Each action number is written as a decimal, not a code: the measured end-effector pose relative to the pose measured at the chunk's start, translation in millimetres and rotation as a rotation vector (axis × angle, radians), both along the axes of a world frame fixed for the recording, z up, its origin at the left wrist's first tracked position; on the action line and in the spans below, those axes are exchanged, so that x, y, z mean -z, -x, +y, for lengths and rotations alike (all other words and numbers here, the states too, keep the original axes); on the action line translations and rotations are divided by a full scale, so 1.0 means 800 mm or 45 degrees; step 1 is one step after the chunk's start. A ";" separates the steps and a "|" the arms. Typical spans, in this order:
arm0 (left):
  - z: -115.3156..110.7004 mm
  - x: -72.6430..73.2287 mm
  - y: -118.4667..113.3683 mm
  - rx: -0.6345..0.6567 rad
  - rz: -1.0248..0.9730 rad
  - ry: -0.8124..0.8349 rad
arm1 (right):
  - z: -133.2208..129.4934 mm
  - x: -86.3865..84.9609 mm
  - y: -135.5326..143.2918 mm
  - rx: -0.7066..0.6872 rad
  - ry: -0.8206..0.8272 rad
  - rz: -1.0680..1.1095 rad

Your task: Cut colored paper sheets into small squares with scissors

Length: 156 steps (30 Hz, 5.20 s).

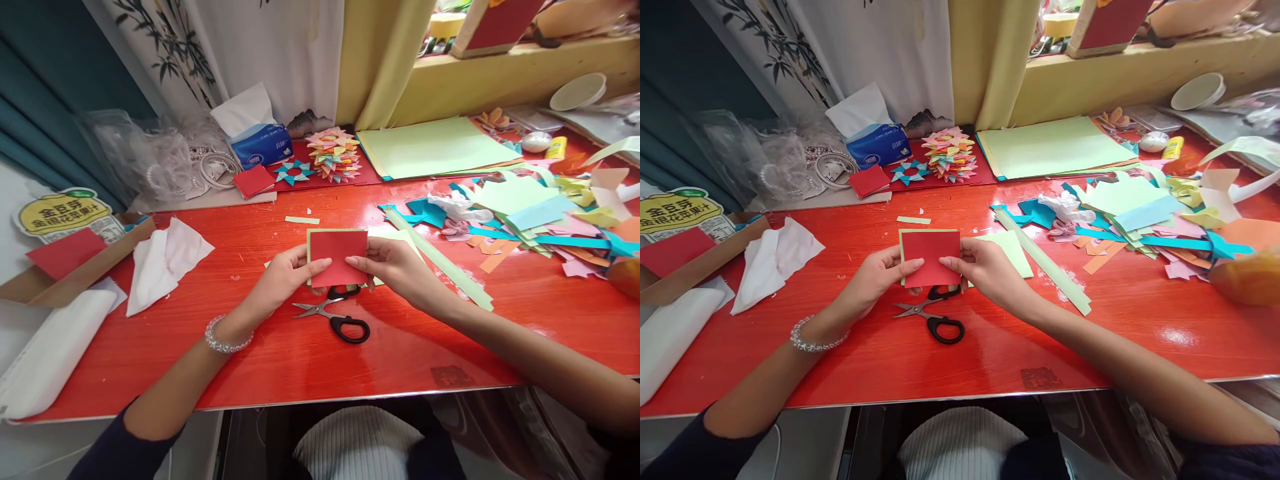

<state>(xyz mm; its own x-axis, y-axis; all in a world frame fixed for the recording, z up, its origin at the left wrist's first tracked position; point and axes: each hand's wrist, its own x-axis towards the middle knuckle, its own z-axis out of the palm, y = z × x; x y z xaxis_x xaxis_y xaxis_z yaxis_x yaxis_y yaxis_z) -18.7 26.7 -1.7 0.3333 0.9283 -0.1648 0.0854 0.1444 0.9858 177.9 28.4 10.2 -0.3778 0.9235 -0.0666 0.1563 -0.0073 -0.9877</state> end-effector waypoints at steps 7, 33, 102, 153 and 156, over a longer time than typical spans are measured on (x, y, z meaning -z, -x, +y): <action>0.002 0.002 0.002 -0.063 -0.052 -0.026 | 0.005 -0.009 -0.007 0.173 -0.019 -0.090; 0.086 0.022 0.132 -0.783 1.300 -0.481 | 0.066 0.023 -0.053 0.412 0.325 0.439; 0.123 0.025 0.027 0.132 1.481 -0.981 | 0.051 -0.018 -0.132 0.335 -0.352 -0.162; 0.100 -0.011 -0.053 0.627 1.374 -0.659 | 0.044 0.004 -0.118 -0.099 -0.230 -0.634; 0.098 -0.003 -0.055 0.577 1.337 -0.619 | 0.045 0.015 -0.112 -0.178 -0.237 -0.712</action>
<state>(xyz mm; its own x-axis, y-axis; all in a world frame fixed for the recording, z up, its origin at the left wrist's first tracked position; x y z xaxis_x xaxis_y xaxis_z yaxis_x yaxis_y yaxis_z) 25.2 105.3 0.7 0.5547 0.8034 -0.2166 0.8117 -0.4651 0.3534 267.1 64.1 -1.8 -0.4508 0.8828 -0.1322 0.6392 0.2158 -0.7382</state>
